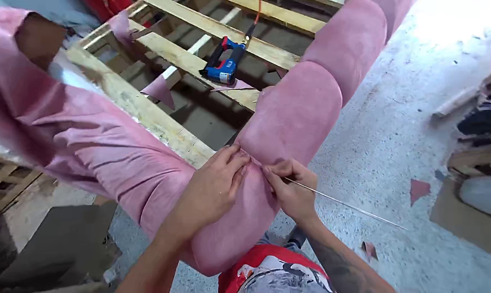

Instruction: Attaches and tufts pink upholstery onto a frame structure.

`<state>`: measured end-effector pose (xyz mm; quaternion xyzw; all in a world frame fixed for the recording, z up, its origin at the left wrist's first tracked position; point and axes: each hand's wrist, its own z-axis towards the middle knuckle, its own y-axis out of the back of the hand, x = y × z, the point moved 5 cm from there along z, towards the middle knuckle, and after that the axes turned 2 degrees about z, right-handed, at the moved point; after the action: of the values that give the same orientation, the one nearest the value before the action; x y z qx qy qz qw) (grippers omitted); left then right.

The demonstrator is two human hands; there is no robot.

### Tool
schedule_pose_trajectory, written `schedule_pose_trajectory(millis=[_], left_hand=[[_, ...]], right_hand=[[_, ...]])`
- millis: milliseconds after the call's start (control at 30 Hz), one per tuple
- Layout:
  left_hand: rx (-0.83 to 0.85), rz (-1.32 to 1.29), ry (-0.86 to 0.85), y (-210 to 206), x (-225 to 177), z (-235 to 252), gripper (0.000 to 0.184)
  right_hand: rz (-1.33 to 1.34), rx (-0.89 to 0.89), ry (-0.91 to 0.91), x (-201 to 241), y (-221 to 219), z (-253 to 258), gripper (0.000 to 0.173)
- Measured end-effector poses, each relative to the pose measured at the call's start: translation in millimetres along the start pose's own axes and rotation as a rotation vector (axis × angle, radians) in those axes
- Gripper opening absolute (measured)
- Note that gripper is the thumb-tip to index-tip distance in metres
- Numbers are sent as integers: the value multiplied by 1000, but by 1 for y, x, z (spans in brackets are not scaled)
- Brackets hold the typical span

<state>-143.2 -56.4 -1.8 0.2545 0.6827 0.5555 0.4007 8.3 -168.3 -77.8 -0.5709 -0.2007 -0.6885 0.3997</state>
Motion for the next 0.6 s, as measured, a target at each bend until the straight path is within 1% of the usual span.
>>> schedule_pose_trajectory(millis=[133,200,267,300,367,433,467,533,600], left_hand=[[-47,160,-195,-13,-13,2,41],[-40,208,-291,-16,-18,6,41],[-39,225,-367,-17,-19,9,41],[-27,231,-390,-17,-20,8,41],[-19,248,-430,-15,-20,11,43],[-14,288,-458,-17,-21,12,44],[-2,309,-485,-19,-23,10,45],[19,347,-559,-24,-31,6,44],[44,396,-624,-30,-39,7,44]], right_hand=[[449,-310,-323,-87,48,-76,19],[576,-474,-480,-131,57,-102,22],[634,-570,-552,-152,58,-110,23],[620,-590,-554,-150,60,-113,22],[599,-578,-499,-123,62,-105,20],[590,-498,-417,-88,52,-87,14],[588,-455,-376,-79,42,-81,13],[638,-407,-328,-86,31,-79,14],[682,-427,-298,-111,36,-87,14]])
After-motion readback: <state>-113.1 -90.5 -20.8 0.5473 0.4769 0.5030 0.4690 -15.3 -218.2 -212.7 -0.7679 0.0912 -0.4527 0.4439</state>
